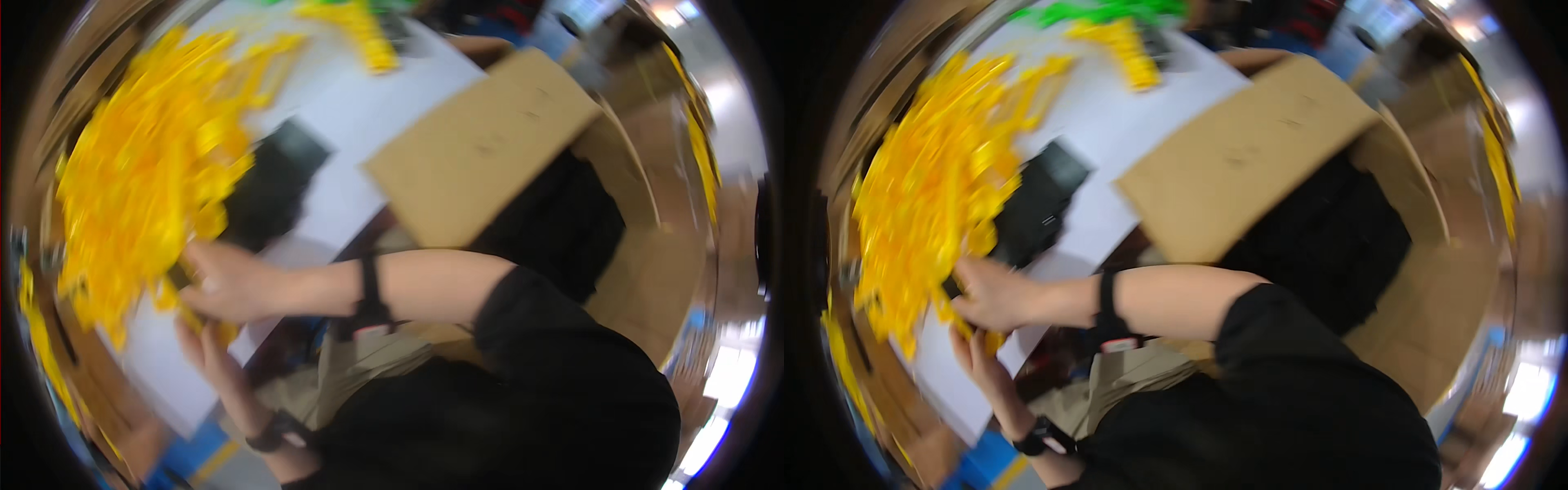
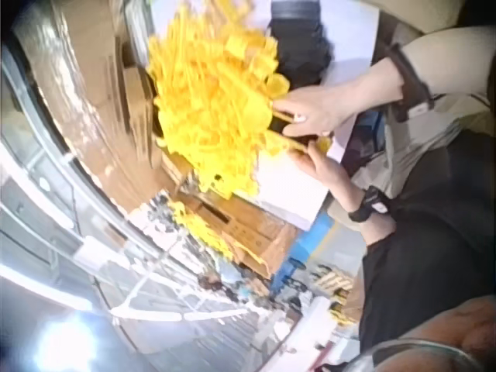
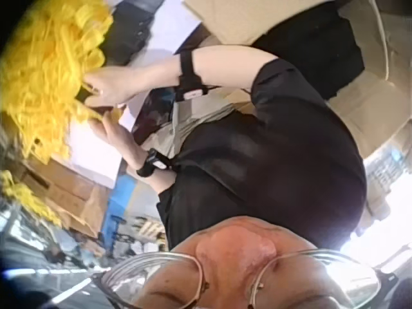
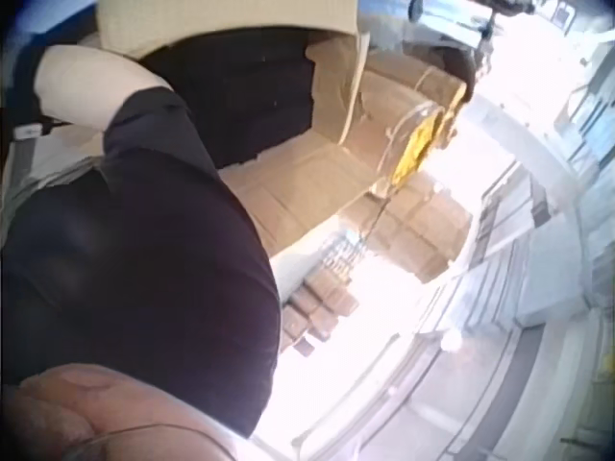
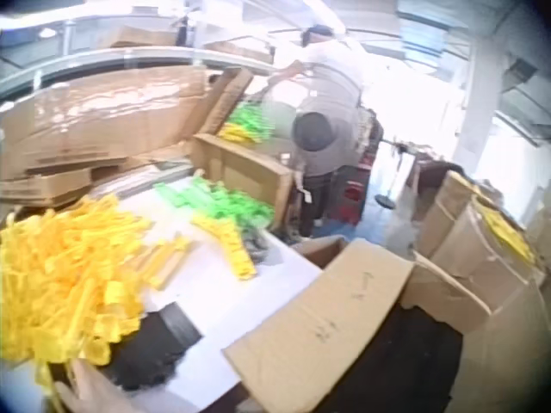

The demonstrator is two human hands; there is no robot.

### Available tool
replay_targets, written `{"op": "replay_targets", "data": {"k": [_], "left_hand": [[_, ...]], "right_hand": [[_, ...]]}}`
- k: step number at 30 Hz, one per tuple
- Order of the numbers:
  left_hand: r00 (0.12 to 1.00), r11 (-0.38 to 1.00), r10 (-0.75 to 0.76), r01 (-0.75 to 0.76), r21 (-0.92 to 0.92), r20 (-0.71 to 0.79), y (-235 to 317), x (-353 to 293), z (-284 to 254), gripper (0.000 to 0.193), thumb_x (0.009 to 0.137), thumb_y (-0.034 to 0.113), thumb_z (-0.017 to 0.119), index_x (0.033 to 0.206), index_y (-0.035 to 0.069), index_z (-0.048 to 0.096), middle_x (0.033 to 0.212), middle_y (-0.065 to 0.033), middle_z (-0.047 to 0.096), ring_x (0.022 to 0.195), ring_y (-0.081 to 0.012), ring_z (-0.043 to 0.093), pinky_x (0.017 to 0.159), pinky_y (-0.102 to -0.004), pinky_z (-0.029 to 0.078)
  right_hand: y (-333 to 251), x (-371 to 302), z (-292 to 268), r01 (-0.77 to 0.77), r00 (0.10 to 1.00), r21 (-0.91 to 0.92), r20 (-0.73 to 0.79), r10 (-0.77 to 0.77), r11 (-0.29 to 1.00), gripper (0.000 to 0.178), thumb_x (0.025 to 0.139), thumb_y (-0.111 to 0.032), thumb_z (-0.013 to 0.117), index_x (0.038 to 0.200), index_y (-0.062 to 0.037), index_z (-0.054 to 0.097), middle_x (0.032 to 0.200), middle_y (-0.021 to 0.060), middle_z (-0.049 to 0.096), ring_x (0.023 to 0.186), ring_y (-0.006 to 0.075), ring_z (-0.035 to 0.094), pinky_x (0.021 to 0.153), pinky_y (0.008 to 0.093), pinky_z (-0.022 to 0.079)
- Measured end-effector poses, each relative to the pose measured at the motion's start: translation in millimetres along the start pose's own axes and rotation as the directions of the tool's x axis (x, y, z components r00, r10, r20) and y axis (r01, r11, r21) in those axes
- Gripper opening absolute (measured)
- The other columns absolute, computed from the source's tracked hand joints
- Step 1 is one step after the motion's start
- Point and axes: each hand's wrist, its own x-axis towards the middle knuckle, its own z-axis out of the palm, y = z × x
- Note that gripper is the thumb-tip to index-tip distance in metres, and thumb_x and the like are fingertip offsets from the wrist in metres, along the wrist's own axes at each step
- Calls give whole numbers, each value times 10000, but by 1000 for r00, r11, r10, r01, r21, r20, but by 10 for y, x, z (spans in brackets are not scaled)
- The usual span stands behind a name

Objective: The recorder is assembling yellow handheld flashlights by inserting internal components into the plastic casing.

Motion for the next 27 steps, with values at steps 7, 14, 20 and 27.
{"op": "replay_targets", "data": {"k": [7,14,20,27], "left_hand": [[997,984,-74,74,163,-5,-23,62,183,520,953,298,484,1404,93,326,1168,-130,524,872,-205,589,597,-236,476],[985,873,-156,104,476,73,562,6,345,522,956,297,496,1392,63,329,983,-81,561,806,-122,569,516,-244,476],[990,853,-106,140,503,-97,515,-153,-204,565,951,284,502,1416,37,297,1039,-104,541,824,-176,570,525,-275,480],[854,123,426,-382,916,299,264,41,-1196,289,942,219,526,1017,-57,570,860,-108,548,770,-146,497,592,-295,432]], "right_hand": [[-162,-143,81,-3,971,116,-239,31,993,245,877,-132,501,941,103,469,831,299,580,815,434,589,711,451,468],[-171,-132,-56,-63,992,37,-110,67,997,388,854,-213,562,1030,116,457,865,267,597,833,404,601,765,434,486],[-192,-184,-220,66,998,-69,-7,-67,995,564,798,-346,627,1066,118,451,1025,243,557,946,374,575,823,415,471],[38,46,-104,183,962,-110,-187,-201,977,388,745,-185,608,1091,-35,517,1027,188,530,994,376,531,825,448,437]]}}
